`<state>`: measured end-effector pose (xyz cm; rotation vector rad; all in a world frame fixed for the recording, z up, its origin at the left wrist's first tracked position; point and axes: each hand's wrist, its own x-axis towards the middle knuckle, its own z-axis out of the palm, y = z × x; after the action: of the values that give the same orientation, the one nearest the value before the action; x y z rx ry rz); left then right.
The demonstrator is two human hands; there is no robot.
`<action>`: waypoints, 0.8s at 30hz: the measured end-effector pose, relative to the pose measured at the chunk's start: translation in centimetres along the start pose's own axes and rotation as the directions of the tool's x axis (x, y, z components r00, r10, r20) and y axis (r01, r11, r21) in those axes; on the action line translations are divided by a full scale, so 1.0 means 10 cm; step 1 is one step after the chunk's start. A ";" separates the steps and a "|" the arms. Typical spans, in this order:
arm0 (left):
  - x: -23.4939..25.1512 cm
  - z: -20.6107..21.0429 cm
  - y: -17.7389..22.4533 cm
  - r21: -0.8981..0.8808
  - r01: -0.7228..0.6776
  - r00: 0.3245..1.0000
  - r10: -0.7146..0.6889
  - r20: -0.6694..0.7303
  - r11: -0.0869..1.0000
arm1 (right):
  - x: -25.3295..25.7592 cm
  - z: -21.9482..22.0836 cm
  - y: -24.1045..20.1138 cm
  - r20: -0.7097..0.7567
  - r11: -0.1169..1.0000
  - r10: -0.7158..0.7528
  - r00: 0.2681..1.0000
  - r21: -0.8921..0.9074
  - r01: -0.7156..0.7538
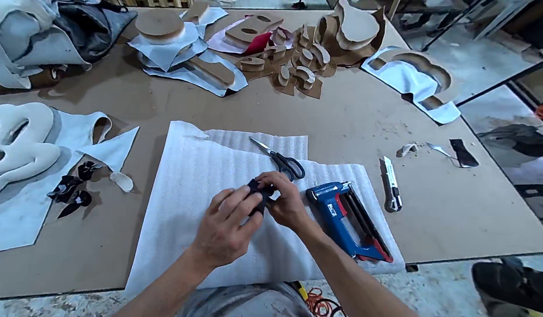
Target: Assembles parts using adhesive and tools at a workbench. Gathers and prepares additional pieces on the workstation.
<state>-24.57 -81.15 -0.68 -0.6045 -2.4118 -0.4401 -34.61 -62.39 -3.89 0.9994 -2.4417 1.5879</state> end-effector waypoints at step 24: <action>-0.73 0.48 -0.01 -0.036 -0.012 0.979 0.019 0.203 0.999 | -0.18 0.02 -0.03 0.303 0.928 0.222 0.927 -0.358 -0.106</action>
<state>-21.71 -81.41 -8.88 -0.7142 -2.5949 -0.4330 -32.92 -61.79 -4.44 1.1028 -2.9665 1.0387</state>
